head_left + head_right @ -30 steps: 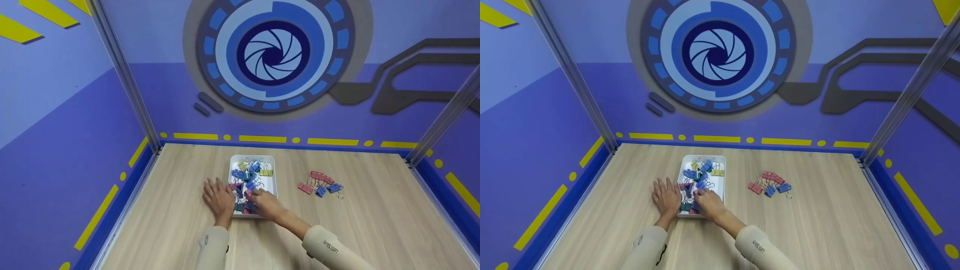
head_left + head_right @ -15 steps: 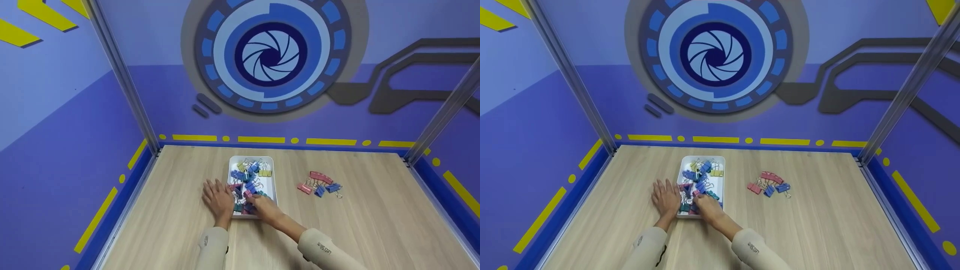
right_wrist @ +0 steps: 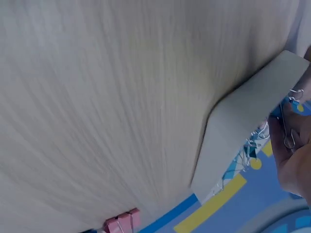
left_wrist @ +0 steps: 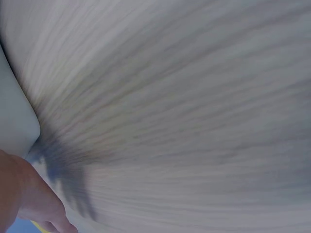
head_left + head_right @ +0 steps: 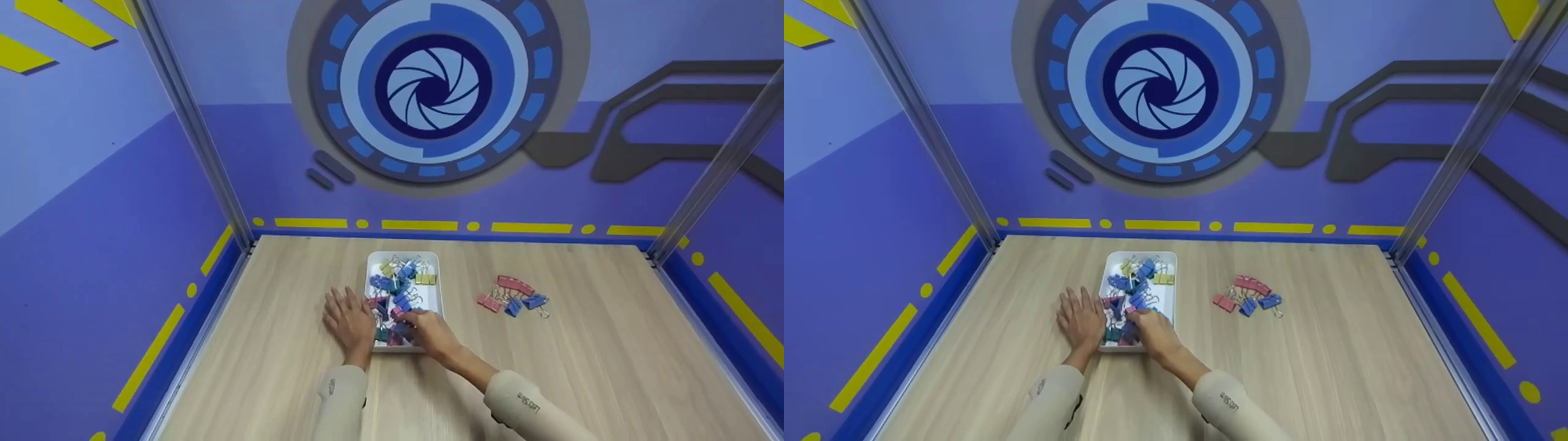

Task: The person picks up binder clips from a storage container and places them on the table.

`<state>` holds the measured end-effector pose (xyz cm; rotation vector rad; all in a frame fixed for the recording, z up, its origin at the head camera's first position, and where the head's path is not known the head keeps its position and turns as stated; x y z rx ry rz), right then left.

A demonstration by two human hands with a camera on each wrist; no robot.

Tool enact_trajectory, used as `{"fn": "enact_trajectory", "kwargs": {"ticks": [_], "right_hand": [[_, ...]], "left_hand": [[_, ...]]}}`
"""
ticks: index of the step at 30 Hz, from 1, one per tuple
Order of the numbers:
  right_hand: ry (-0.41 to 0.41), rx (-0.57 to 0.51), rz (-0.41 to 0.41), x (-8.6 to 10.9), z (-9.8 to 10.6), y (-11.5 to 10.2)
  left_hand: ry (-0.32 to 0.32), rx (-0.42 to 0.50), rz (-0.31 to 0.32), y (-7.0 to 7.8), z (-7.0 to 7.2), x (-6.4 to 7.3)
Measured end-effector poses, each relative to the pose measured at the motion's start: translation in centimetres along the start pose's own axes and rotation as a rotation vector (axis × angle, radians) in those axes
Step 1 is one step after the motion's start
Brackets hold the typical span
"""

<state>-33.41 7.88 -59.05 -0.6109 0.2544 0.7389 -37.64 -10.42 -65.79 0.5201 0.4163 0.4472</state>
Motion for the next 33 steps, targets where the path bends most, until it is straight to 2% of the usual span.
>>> {"fn": "enact_trajectory", "kwargs": {"ticks": [3, 6, 10, 13, 18, 21, 26, 30, 33], "right_hand": [[0.04, -0.044, 0.003, -0.2, 2.1, 0.1], [0.092, -0.075, -0.005, -0.3, 4.7, 1.2], [0.107, -0.085, -0.157, 0.7, 8.6, 4.0], [0.122, 0.005, -0.269, 2.4, 11.1, 6.5], [0.141, 0.132, -0.351, 6.1, 13.9, 10.6], [0.109, 0.177, -0.426, 8.2, 14.8, 12.6], [0.017, 0.185, -0.548, 10.2, 14.6, 14.9], [-0.025, 0.164, -0.613, 10.9, 13.9, 15.9], [-0.023, 0.148, -0.652, 11.0, 13.5, 16.3]], "left_hand": [[-0.007, -0.004, -0.006, 0.0, 0.1, -0.1], [-0.011, 0.01, -0.013, 0.1, 0.2, -0.2], [-0.02, 0.009, -0.015, 0.3, 0.3, -0.2], [-0.03, 0.011, -0.012, 0.2, 0.4, -0.2], [-0.035, 0.013, -0.005, 0.0, 0.3, -0.1], [-0.045, 0.009, 0.003, -0.1, 0.3, 0.1], [-0.075, -0.001, 0.036, -0.5, 0.2, 0.3], [-0.054, -0.003, 0.024, -0.3, 0.3, 0.3], [-0.047, 0.001, 0.001, 0.0, 0.3, 0.3]]}}
Point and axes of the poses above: each hand's wrist, its own x-axis away from the middle knuckle, its own z-axis out of the back of the hand, y = z × x, the point moved 1 cm from there along -x, towards the middle knuckle, and after that the axes turned 4 degrees about z, right-handed, at the moved point
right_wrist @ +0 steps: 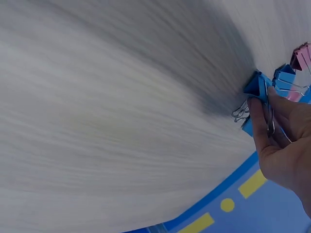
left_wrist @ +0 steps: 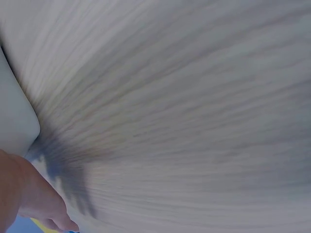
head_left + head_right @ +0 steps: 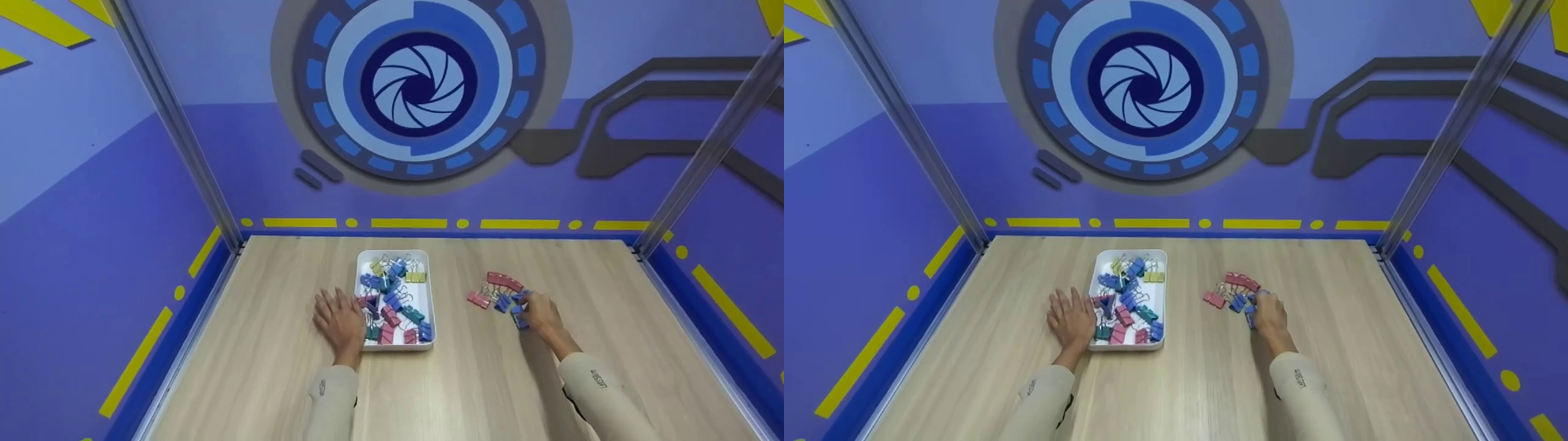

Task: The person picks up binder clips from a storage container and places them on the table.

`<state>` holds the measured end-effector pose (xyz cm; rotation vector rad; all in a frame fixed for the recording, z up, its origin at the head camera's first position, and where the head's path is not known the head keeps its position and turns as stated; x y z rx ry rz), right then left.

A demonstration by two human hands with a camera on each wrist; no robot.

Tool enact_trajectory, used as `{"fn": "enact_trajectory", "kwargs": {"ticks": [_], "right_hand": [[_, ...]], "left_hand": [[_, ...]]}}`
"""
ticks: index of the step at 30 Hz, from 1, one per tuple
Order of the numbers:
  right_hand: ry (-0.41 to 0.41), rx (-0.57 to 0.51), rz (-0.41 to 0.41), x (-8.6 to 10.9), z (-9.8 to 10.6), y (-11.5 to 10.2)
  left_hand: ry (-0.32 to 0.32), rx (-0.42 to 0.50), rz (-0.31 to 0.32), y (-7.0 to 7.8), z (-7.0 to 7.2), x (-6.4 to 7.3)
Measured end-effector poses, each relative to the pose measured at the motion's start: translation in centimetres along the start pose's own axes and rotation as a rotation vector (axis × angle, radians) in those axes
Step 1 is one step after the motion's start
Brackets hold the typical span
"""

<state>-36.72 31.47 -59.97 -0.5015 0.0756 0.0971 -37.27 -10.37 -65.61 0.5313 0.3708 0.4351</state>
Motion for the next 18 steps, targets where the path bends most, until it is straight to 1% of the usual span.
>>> {"fn": "enact_trajectory", "kwargs": {"ticks": [5, 8, 12, 18], "right_hand": [[0.01, -0.028, -0.051, 0.1, -0.3, -0.5], [0.031, -0.028, -0.052, 0.5, -0.1, -0.5], [0.07, 0.026, -0.012, 0.6, 0.7, -0.7], [0.138, 0.131, 0.04, -0.8, 1.9, -2.2]], "left_hand": [[-0.026, -0.001, -0.015, 0.2, 0.1, -0.1], [-0.051, -0.005, -0.028, 0.4, 0.0, 0.0], [-0.085, -0.006, -0.05, 0.7, -0.1, 0.0], [-0.097, -0.021, -0.042, 0.4, 0.3, -0.1]]}}
Point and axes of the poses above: each hand's wrist, its own x-axis away from the middle knuckle, its own z-axis out of the back of the hand, y = z × x, the point moved 1 cm from there along -x, towards the middle knuckle, and after that the axes turned 4 degrees about z, right-handed, at the moved point
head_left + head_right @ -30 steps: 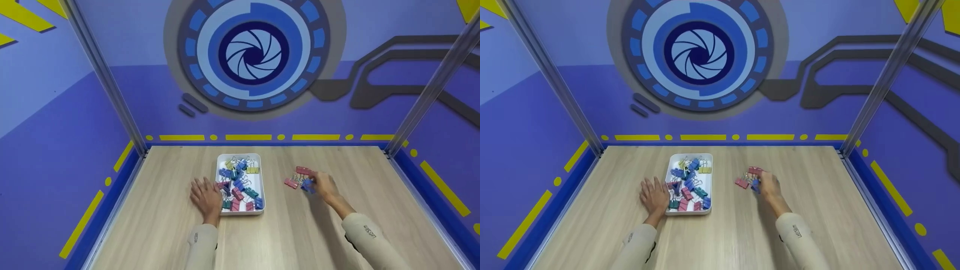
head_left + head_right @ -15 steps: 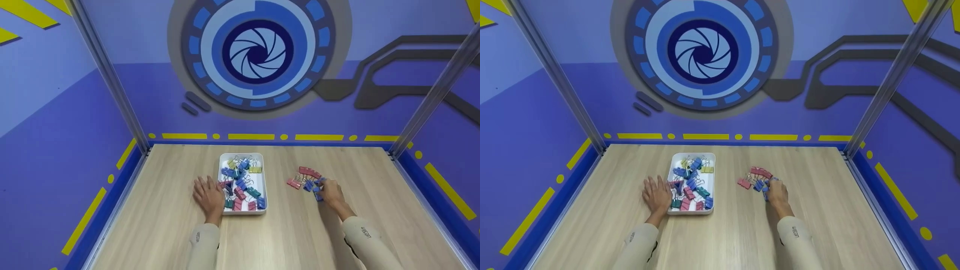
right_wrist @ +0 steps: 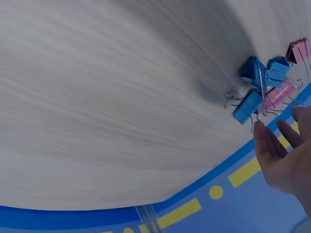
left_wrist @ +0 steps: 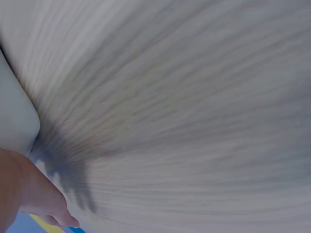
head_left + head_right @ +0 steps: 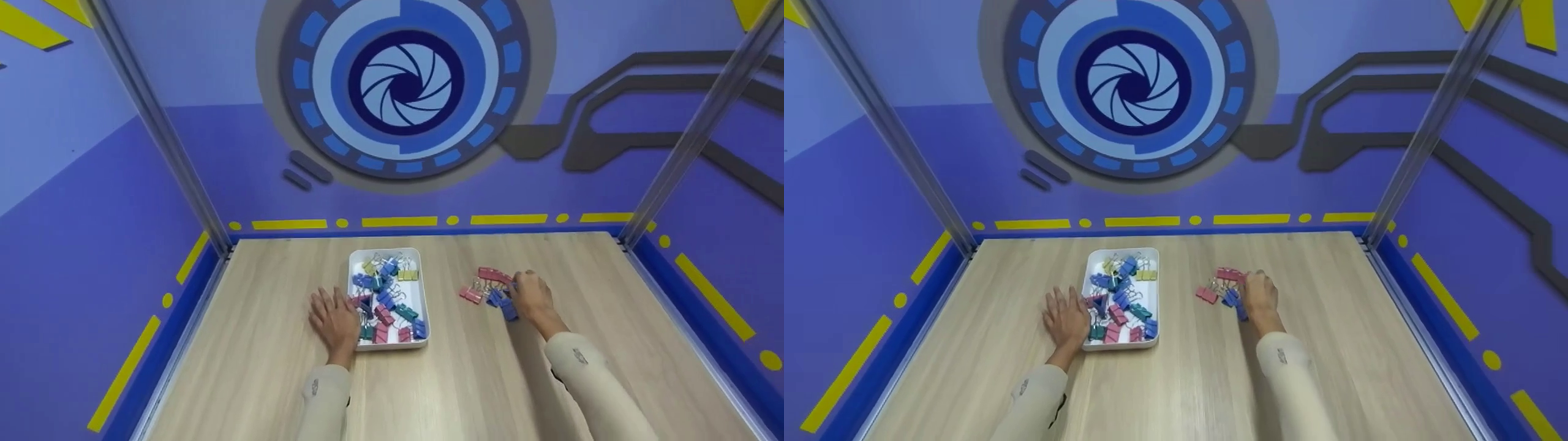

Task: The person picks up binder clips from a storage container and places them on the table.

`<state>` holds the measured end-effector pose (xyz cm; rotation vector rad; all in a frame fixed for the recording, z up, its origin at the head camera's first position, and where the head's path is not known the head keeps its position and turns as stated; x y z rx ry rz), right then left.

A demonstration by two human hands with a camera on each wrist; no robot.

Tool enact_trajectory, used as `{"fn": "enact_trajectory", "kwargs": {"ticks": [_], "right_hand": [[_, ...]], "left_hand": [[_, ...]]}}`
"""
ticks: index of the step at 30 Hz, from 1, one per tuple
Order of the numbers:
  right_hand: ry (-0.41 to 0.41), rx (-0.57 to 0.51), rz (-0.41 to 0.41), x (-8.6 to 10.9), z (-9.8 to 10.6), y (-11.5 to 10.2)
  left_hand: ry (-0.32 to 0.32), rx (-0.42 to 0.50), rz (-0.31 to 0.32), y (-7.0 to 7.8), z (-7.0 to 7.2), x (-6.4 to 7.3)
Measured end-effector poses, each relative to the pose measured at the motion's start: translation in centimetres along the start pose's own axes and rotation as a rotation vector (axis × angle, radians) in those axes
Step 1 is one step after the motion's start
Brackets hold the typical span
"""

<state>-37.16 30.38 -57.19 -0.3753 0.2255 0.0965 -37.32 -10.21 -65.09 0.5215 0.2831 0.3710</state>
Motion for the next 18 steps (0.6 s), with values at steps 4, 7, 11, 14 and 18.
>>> {"fn": "enact_trajectory", "kwargs": {"ticks": [4, 7, 11, 14, 18], "right_hand": [[0.074, 0.007, 0.045, -2.1, 0.1, -2.0], [0.091, -0.04, 0.104, -3.1, -0.8, -4.3], [0.038, -0.164, 0.197, -3.7, -2.4, -8.2], [-0.018, -0.242, 0.281, -3.7, -3.9, -11.3], [-0.108, -0.28, 0.38, -3.4, -6.3, -14.9]], "left_hand": [[0.004, 0.023, -0.003, 0.0, 0.0, -0.3], [0.004, 0.028, -0.001, -0.1, 0.0, -0.3], [-0.006, 0.028, 0.002, -0.1, 0.1, -0.3], [-0.005, 0.037, -0.004, -0.1, 0.1, -0.4], [-0.008, 0.035, -0.002, -0.1, 0.0, -0.5]]}}
Point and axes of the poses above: each hand's wrist, its own x-axis away from the middle knuckle, its own z-axis out of the back of the hand, y = z × x, the point moved 1 cm from there along -x, towards the middle knuckle, and after that the axes turned 4 degrees about z, right-handed, at the moved point
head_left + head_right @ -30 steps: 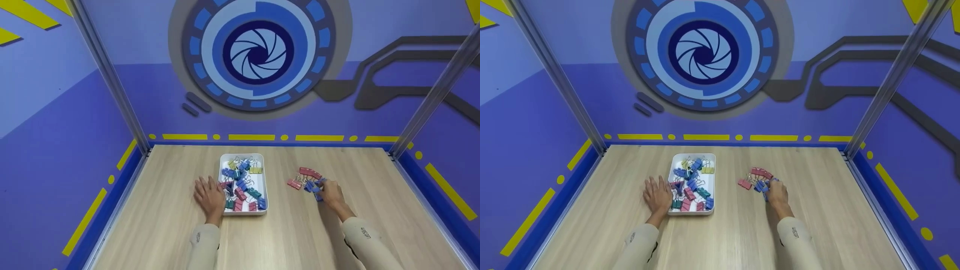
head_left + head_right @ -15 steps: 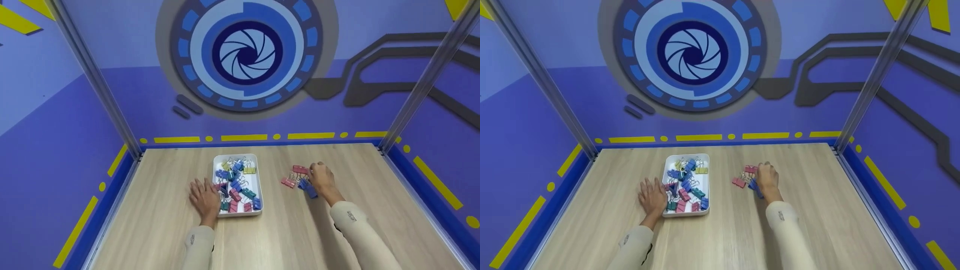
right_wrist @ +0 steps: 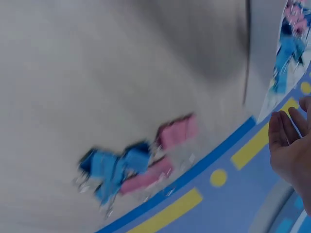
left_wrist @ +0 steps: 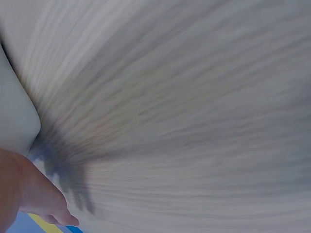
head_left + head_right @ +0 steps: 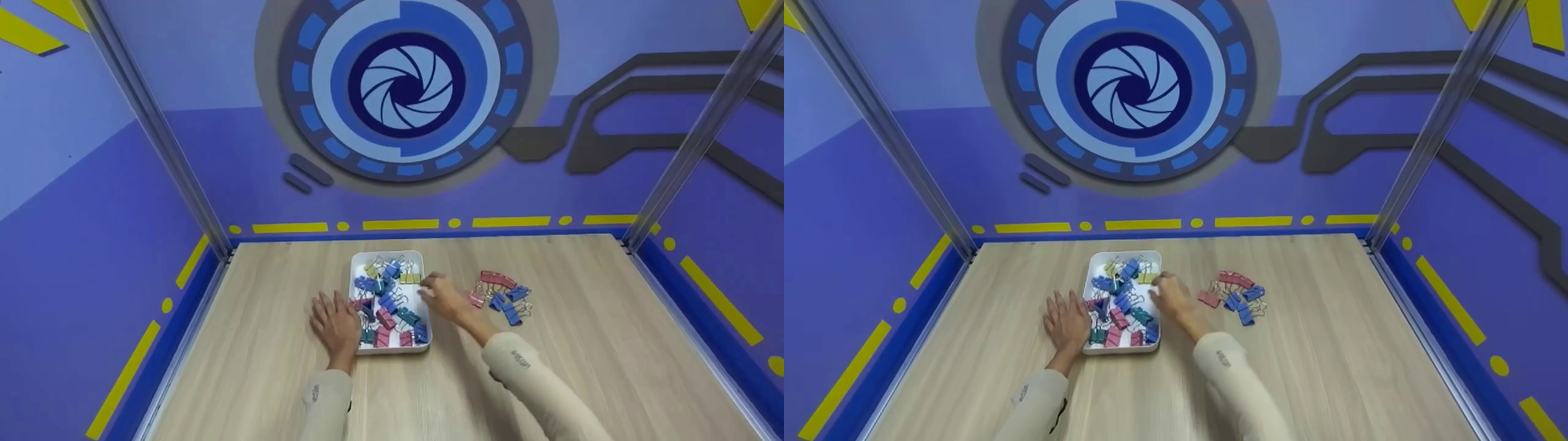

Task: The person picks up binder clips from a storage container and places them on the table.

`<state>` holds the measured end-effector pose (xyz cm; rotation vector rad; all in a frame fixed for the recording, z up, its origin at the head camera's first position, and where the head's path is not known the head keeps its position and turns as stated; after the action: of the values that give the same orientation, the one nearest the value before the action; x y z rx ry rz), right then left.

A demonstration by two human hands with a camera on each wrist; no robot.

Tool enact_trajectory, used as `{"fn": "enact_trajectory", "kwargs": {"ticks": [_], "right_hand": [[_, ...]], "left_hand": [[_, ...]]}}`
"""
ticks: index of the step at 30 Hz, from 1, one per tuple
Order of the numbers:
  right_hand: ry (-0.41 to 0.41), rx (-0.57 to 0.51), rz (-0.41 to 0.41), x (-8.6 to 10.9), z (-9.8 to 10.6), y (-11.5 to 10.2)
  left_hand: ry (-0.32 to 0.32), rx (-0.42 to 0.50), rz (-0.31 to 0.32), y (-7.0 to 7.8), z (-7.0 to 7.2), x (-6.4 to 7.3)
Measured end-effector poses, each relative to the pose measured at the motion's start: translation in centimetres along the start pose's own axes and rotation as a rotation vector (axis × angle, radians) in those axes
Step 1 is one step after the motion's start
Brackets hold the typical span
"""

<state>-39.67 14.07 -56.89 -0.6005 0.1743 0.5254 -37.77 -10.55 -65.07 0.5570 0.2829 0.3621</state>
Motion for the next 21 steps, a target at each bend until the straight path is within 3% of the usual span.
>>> {"fn": "enact_trajectory", "kwargs": {"ticks": [4, 9, 13, 21], "right_hand": [[-0.128, 0.025, 0.036, -0.2, -2.8, -1.7], [-0.236, 0.129, -0.008, 0.1, -4.3, -2.4], [-0.214, 0.221, 0.031, 0.2, -4.5, -2.4], [-0.192, 0.224, 0.091, -0.7, -4.6, -2.7]], "left_hand": [[0.016, -0.003, 0.002, -0.2, -0.2, 0.0], [0.02, 0.017, 0.0, 0.0, -0.5, 0.3], [0.024, 0.034, -0.001, 0.2, -0.5, 0.4], [0.04, 0.036, 0.009, 0.0, -0.1, 0.1]]}}
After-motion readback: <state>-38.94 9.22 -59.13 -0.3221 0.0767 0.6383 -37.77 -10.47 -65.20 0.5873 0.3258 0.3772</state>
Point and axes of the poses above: each hand's wrist, its own x-axis away from the middle knuckle, its own z-axis out of the back of the hand, y = z × x, the point moved 1 cm from there along -x, towards the middle knuckle, and after that the axes turned 4 degrees about z, right-handed, at the moved point
